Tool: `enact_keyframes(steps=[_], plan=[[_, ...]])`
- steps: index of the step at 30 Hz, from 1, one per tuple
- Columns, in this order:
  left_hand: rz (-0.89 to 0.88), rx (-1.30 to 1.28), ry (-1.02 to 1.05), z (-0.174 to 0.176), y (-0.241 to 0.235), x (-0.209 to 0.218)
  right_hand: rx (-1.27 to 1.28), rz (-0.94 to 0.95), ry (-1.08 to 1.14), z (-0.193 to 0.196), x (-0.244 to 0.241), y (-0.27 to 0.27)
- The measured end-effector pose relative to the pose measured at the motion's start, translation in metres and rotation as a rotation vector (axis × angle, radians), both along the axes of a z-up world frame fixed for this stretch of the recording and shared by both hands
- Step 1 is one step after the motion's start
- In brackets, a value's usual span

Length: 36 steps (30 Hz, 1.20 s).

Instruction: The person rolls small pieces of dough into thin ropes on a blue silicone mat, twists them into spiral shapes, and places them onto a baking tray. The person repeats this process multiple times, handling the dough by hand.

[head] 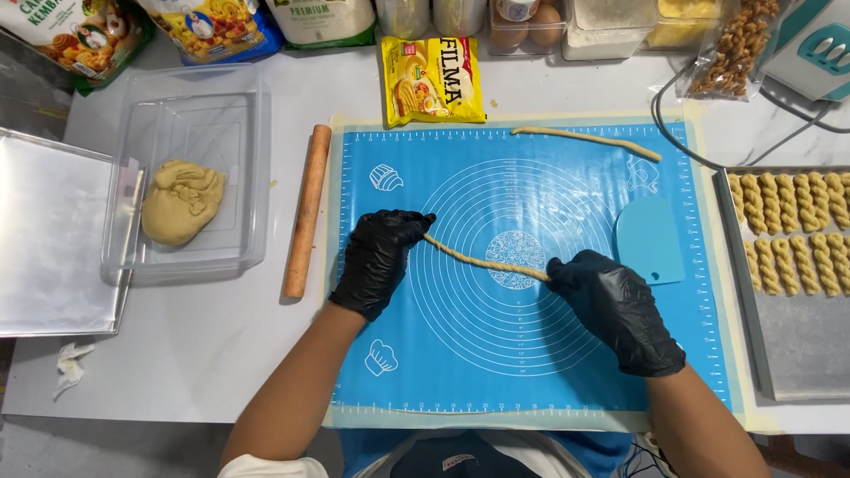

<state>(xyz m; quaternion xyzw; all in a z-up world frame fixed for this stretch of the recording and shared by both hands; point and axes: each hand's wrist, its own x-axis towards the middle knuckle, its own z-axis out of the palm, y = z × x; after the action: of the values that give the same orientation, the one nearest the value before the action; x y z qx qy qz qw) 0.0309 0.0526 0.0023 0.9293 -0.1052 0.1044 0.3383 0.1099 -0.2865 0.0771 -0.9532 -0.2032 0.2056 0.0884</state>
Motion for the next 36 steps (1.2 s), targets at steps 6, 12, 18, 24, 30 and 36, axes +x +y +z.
enact_keyframes(steps=[6,12,18,24,30,36], plan=[[-0.063,-0.38,0.268,0.029,0.008,0.003,0.328,-0.183,0.148,0.045,-0.014,0.011],[0.13,0.075,0.004,-0.005,0.016,0.008,0.423,-0.232,0.008,0.014,-0.003,-0.004],[0.38,-0.278,0.479,0.091,-0.012,-0.008,0.785,-0.163,-0.125,0.049,-0.013,0.006],[0.194,-1.008,0.544,0.125,-0.006,-0.017,1.027,-0.225,-0.001,0.05,-0.008,0.005],[0.069,-1.07,0.586,0.13,-0.005,-0.017,1.106,-0.316,0.059,0.062,-0.016,0.016],[0.088,-1.088,0.505,0.13,-0.012,-0.019,1.147,-0.382,0.093,0.072,-0.018,0.02]])
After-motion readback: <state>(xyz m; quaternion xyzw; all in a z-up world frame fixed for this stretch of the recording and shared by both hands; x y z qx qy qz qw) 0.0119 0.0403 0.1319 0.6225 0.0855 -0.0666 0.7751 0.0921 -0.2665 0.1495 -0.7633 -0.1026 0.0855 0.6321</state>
